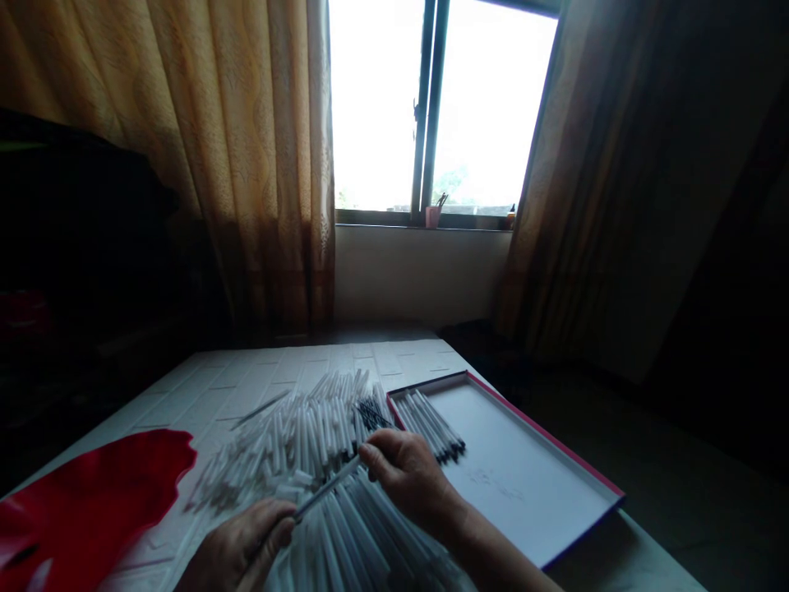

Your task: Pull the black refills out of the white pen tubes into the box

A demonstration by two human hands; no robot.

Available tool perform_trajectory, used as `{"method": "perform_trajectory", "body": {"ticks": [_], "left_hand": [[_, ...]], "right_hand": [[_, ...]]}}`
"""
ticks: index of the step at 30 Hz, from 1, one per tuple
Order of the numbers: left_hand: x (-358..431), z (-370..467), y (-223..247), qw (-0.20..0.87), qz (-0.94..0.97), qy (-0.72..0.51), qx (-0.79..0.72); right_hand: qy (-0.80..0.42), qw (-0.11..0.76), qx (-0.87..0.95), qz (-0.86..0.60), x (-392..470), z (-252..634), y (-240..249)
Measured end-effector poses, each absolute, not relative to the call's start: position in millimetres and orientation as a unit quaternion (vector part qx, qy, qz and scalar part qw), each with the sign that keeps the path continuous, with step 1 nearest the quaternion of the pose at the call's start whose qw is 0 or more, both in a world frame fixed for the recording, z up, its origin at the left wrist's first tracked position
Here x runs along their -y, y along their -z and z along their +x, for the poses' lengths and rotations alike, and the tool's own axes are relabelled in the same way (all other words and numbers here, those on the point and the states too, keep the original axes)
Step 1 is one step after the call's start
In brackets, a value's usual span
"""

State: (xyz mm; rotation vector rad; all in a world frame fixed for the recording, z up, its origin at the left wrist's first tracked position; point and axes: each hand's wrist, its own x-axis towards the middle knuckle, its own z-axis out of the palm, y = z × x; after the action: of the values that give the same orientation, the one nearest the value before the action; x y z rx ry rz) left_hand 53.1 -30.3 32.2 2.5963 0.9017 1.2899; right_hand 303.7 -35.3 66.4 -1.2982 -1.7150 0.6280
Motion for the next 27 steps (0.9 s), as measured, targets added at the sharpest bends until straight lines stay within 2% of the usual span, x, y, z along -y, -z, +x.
{"method": "perform_trajectory", "body": {"ticks": [4,10,16,23,27], "left_hand": [[30,52,-30,0.101,0.853,-0.412,-0.303],[25,44,-14,0.105,0.842,-0.405,-0.341],[22,42,-10,0.070,0.826,-0.436,-0.351],[20,37,-12,0.049,0.810,-0.449,-0.375],[20,36,-14,0.038,0.806,-0.454,-0.379]], "right_hand": [[-0.277,0.427,0.686,-0.521,38,305,-71],[-0.282,0.428,0.683,-0.520,37,308,-69],[-0.302,0.432,0.676,-0.515,36,319,-68],[-0.222,0.365,0.732,-0.530,44,310,-68],[-0.234,0.384,0.716,-0.535,39,305,-62]]}}
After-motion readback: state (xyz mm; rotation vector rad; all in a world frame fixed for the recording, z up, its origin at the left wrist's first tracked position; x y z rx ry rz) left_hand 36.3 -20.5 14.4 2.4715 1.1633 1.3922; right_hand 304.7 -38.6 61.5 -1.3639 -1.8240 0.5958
